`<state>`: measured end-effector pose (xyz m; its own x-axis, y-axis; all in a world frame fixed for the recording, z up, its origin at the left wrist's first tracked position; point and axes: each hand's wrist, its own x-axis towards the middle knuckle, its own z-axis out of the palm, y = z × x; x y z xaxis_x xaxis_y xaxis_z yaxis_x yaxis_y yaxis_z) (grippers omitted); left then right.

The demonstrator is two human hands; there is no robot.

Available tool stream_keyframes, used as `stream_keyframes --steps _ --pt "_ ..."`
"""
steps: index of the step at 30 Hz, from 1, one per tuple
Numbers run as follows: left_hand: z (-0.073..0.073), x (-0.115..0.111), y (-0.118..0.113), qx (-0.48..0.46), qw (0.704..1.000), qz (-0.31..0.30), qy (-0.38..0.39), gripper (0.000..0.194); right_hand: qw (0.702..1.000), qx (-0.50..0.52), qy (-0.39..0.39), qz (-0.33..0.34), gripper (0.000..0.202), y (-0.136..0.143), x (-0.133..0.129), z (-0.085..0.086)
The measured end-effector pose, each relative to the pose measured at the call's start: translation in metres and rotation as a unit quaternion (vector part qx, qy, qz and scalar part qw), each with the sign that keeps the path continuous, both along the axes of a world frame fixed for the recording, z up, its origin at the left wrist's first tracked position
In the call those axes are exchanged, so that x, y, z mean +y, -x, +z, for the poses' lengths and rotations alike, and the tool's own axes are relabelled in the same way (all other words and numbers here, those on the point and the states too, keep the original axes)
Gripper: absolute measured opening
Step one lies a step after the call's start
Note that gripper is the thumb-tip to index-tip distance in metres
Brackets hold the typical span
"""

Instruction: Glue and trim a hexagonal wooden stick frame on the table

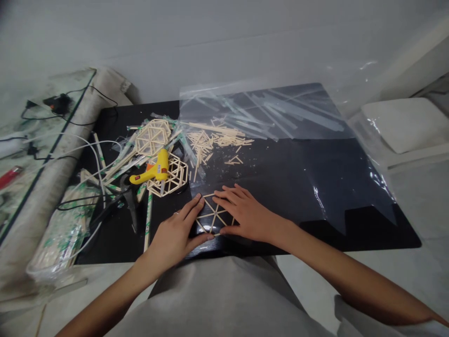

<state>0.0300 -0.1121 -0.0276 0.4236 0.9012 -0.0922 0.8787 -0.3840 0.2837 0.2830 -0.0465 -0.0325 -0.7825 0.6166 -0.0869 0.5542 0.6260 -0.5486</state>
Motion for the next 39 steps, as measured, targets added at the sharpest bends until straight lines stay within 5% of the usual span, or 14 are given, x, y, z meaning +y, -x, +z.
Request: stream_keyframes --steps 20,39 --pt "0.007 0.002 0.001 -0.008 0.999 0.01 0.037 0.077 1.0 -0.002 0.008 -0.016 0.091 0.003 -0.002 0.002" --pt "-0.002 0.0 -0.001 -0.008 1.0 0.011 -0.004 0.077 1.0 -0.009 0.003 -0.014 0.088 0.005 0.0 0.004"
